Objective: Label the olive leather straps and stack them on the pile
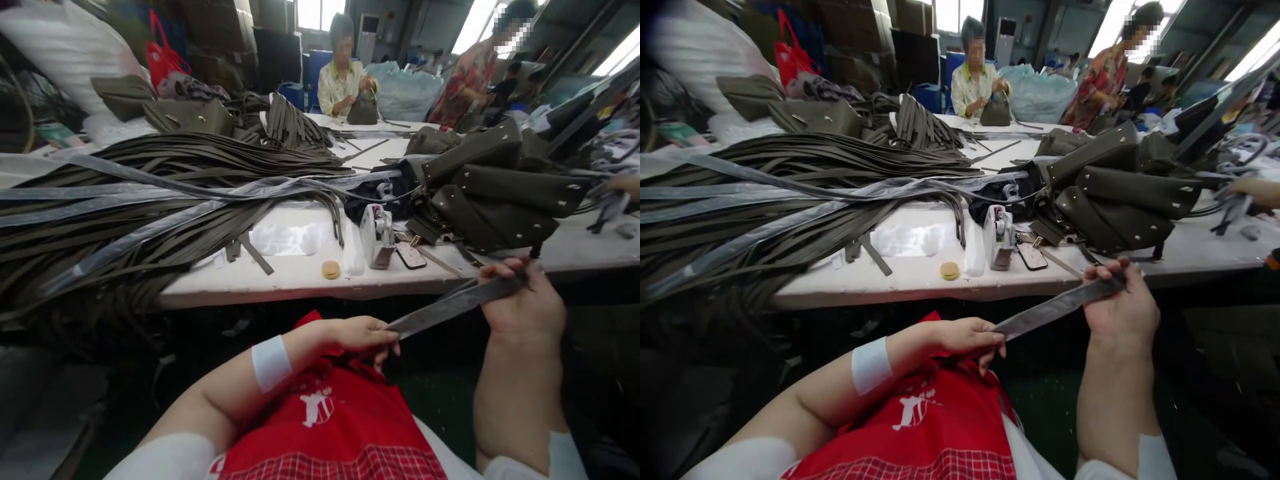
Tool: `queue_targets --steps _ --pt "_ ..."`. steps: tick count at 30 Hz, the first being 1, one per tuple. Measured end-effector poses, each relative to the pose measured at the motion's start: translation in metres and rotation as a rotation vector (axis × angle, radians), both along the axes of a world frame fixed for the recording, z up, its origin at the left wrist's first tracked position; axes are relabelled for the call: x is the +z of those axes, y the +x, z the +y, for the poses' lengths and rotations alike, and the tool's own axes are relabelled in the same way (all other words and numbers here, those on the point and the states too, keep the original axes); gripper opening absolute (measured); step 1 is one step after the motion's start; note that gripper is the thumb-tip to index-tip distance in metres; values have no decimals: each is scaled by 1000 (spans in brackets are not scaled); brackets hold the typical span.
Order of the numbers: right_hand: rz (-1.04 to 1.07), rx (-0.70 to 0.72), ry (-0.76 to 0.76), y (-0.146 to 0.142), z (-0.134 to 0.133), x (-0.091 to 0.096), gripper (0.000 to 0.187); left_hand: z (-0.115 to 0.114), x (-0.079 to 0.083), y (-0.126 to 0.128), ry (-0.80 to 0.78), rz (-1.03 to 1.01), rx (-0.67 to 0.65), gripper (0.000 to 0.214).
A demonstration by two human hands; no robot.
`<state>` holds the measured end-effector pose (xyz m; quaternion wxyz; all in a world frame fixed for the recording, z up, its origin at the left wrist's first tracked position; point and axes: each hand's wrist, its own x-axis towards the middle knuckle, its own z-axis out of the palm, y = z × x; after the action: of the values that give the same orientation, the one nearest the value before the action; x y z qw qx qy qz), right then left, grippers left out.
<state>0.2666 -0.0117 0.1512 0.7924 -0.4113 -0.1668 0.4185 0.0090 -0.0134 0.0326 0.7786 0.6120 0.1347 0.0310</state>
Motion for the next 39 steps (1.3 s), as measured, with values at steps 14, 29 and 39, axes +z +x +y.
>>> queue_targets --steps 14,29,39 --pt "-1026 1182 -196 -83 -13 -112 48 11 0 -61 -331 -62 29 47" --pt "-1410 1267 -180 -114 7 -120 26 16 -3 -119 -476 124 300 51" --pt "-916 1344 -187 -174 -33 -138 37 51 14 -79 -300 -302 1183 44"
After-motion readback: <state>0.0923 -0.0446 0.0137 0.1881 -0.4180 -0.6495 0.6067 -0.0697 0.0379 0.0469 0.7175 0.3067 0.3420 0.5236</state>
